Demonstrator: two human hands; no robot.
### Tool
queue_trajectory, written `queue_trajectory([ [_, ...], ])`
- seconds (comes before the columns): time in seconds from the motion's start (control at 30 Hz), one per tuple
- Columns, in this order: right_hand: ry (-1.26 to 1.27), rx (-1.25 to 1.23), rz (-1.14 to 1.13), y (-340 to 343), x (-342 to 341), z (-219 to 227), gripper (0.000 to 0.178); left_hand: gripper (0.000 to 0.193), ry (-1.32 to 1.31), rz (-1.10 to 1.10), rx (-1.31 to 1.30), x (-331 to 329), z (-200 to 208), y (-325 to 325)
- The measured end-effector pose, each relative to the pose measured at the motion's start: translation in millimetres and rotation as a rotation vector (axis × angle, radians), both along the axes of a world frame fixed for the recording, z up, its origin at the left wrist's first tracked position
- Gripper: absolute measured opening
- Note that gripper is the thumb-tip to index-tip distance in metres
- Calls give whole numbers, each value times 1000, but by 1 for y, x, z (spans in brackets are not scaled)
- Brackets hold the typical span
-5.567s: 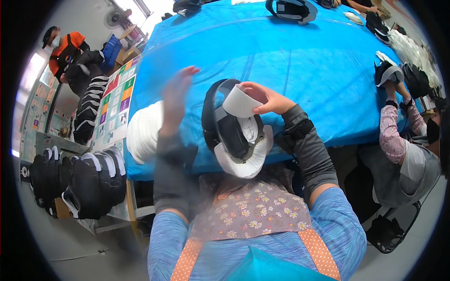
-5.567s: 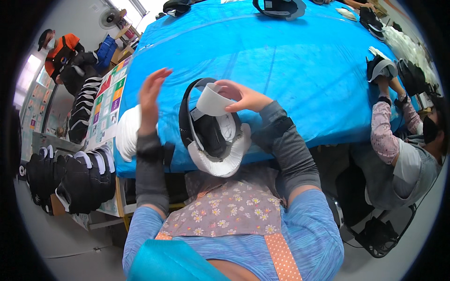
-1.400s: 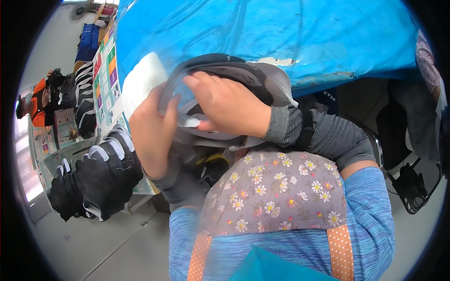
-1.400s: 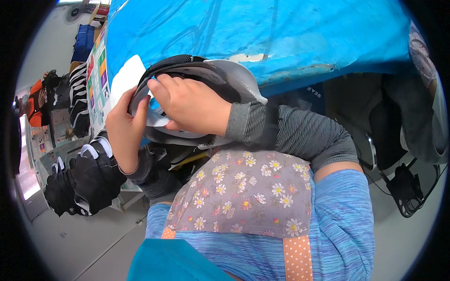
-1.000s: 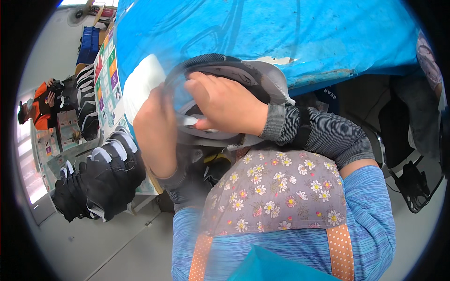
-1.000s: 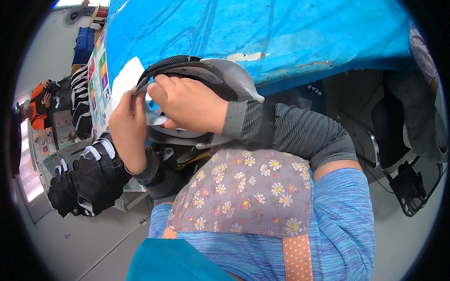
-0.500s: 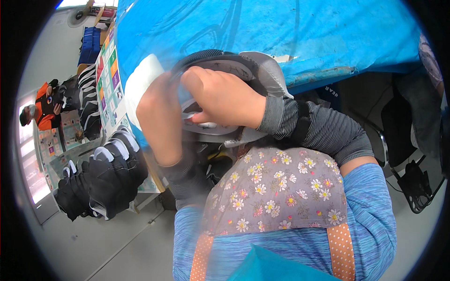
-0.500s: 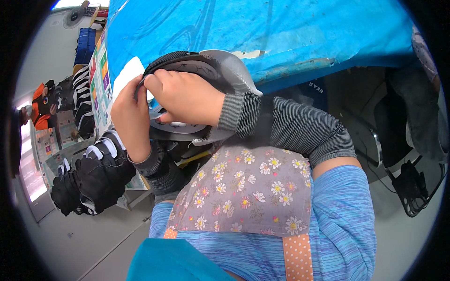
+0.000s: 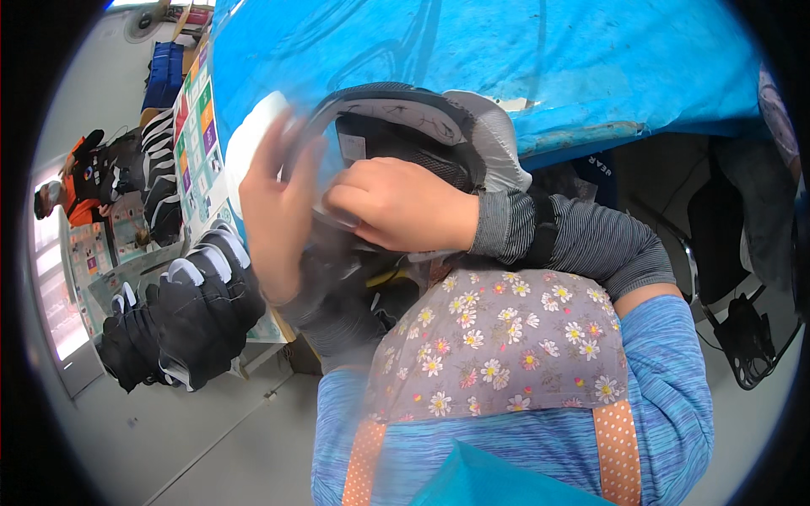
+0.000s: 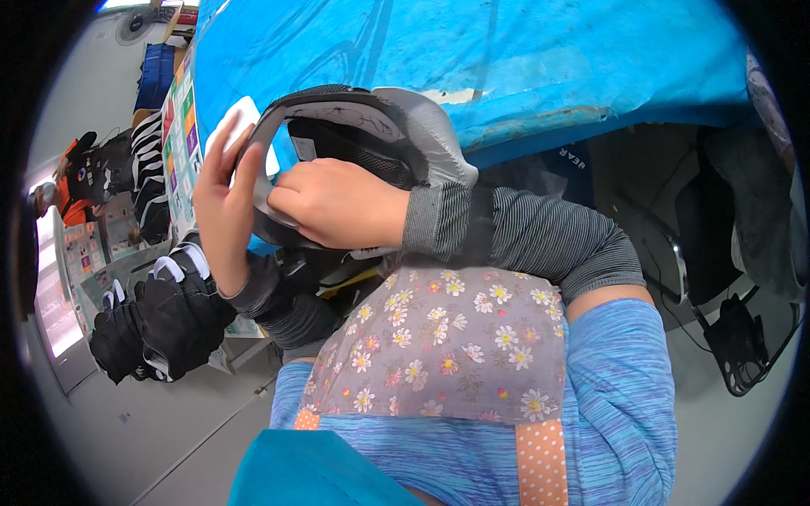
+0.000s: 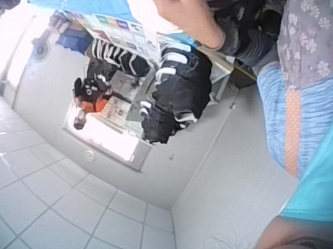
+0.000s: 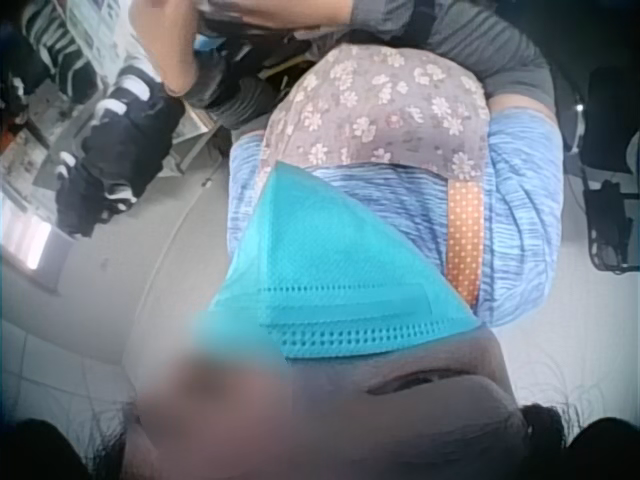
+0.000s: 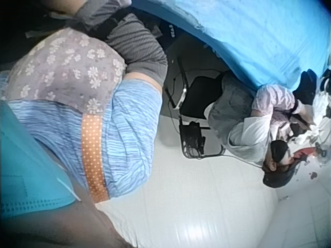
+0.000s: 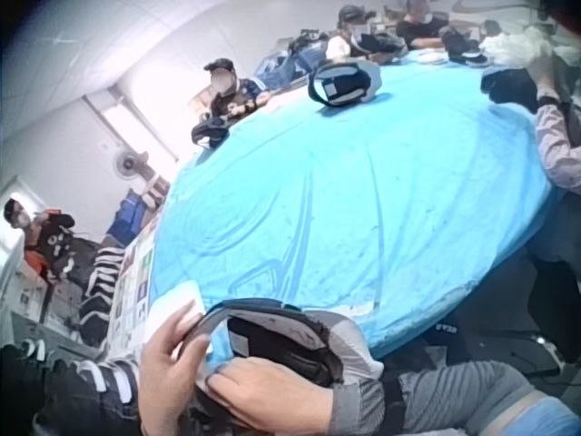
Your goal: The person assembles shoe components by hand, inserting white foam liners into black shoe uppers and smoothing the edges to secure them.
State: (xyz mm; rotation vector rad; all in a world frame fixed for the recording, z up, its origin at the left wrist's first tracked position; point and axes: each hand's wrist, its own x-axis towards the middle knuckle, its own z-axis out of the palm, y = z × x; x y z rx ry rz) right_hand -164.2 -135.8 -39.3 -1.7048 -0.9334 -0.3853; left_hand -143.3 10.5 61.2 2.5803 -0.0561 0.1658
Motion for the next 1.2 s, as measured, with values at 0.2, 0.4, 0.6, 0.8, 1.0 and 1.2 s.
queue_trajectory([
  [0.2, 152, 212, -3, -2, -2, -2, 34, 93, -6, -306, -596, 9, -39, 44],
  [0.4, 172, 225, 55, -1, -1, -1, 36, 74, -165, -294, -715, 2, -68, 8],
  [0.6, 105, 213, 11, 3, 1, -6, 39, 57, -204, -251, -757, -1, -70, 0],
  [0.8, -12, 216, -43, 1, 5, -9, 44, 57, -199, -187, -797, -4, -66, -14],
  [1.0, -48, 134, -28, -4, 4, -7, 41, 58, -226, -190, -780, 1, -69, -14],
  [1.2, -103, -65, -24, -26, 14, 2, 30, 60, -243, -269, -753, 9, -81, -6],
])
